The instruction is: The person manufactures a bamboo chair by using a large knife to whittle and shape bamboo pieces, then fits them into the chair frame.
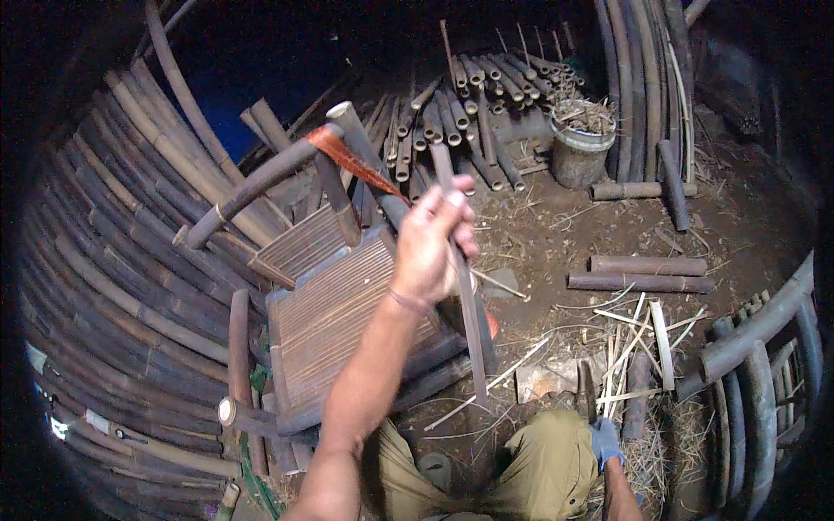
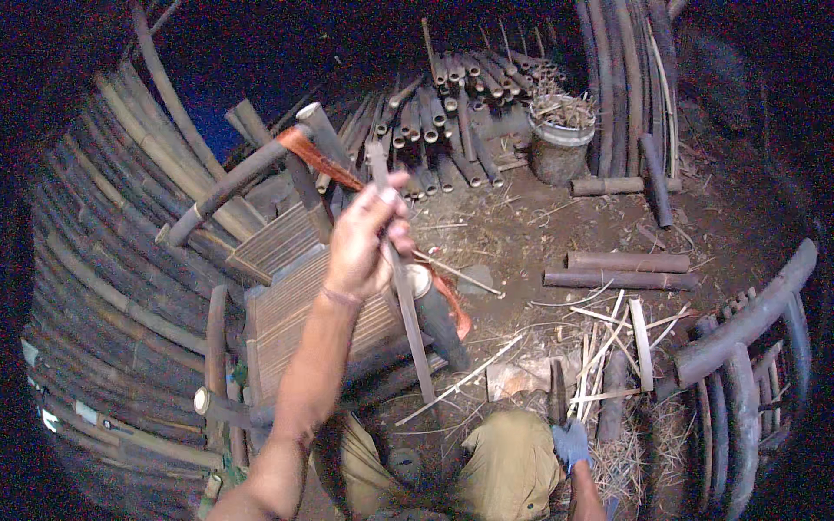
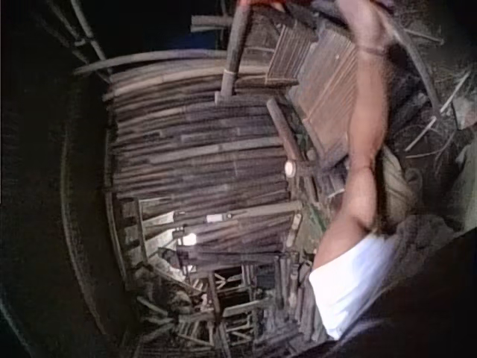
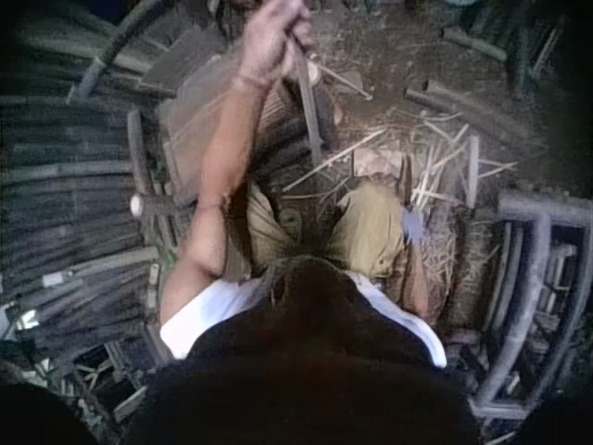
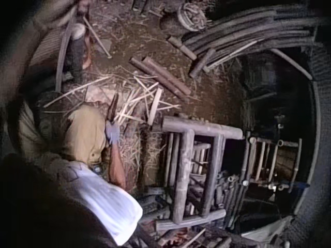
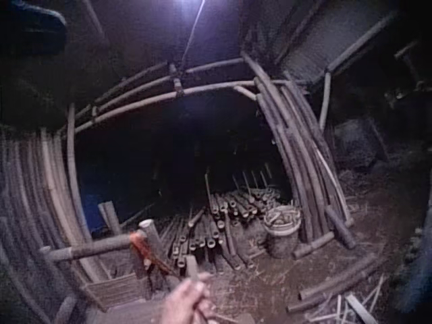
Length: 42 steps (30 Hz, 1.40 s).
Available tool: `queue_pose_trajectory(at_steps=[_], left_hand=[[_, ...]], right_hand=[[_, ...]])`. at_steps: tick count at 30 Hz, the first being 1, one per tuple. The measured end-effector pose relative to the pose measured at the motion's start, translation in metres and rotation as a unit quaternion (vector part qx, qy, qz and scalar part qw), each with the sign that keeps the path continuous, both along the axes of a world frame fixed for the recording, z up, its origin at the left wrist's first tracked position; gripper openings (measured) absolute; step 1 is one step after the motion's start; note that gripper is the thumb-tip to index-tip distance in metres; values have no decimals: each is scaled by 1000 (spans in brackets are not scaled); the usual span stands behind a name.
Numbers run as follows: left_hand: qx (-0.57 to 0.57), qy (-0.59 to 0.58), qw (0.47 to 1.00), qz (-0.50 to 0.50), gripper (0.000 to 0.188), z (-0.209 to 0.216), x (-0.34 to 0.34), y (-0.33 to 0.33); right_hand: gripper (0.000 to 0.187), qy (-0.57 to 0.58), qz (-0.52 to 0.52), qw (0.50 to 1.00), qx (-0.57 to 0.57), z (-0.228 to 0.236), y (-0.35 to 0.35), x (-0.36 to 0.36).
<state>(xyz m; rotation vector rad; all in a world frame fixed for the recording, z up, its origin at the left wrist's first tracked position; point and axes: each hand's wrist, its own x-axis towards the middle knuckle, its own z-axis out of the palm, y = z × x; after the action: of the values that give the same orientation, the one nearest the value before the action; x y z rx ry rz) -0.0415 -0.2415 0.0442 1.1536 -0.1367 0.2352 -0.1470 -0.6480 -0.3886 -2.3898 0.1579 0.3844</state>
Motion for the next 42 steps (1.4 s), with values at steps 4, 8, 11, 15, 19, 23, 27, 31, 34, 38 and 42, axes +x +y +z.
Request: queue_pose_trajectory(at_steps=[4, 8, 11, 15, 19, 23, 27, 31, 34, 38, 42], left_hand=[[9, 23, 998, -60, 38, -7, -34, -51], [25, 44, 993, -107, 37, -11, -63, -62], [3, 66, 990, -124, 36, -13, -70, -77], [52, 44, 992, -106, 35, -38, -48, -86], [85, 41, 995, -28, 8, -109, -28, -78], [-115, 71, 990, 38, 28, -209, -13, -94], [-180, 150, 962, 143, 49, -288, 10, -123], [-213, 159, 942, 205, 51, -325, 37, -135], [-177, 154, 947, 219, 50, -340, 52, -140], [-169, 151, 946, 233, 51, -363, 62, -135], [-124, 148, 948, 251, 54, -368, 58, -134]], right_hand=[[31, 14, -74, 975, 208, -51, -14, -45], [24, 64, -97, 964, 240, -97, -24, -63], [28, 124, -181, 863, 455, -91, -25, -80], [40, 108, -95, 930, 339, -85, -45, -85], [44, 39, -130, 984, 117, 24, -17, -78], [38, -14, -170, 967, 187, 55, 0, -44], [47, -68, -140, 985, 71, 2, 19, -13], [44, -69, -114, 987, 91, -11, 42, 23], [39, -21, -125, 986, 104, -10, 59, 56], [34, 38, -81, 994, 67, -16, 66, 86], [32, -93, -105, 985, 102, -11, 76, 88]])
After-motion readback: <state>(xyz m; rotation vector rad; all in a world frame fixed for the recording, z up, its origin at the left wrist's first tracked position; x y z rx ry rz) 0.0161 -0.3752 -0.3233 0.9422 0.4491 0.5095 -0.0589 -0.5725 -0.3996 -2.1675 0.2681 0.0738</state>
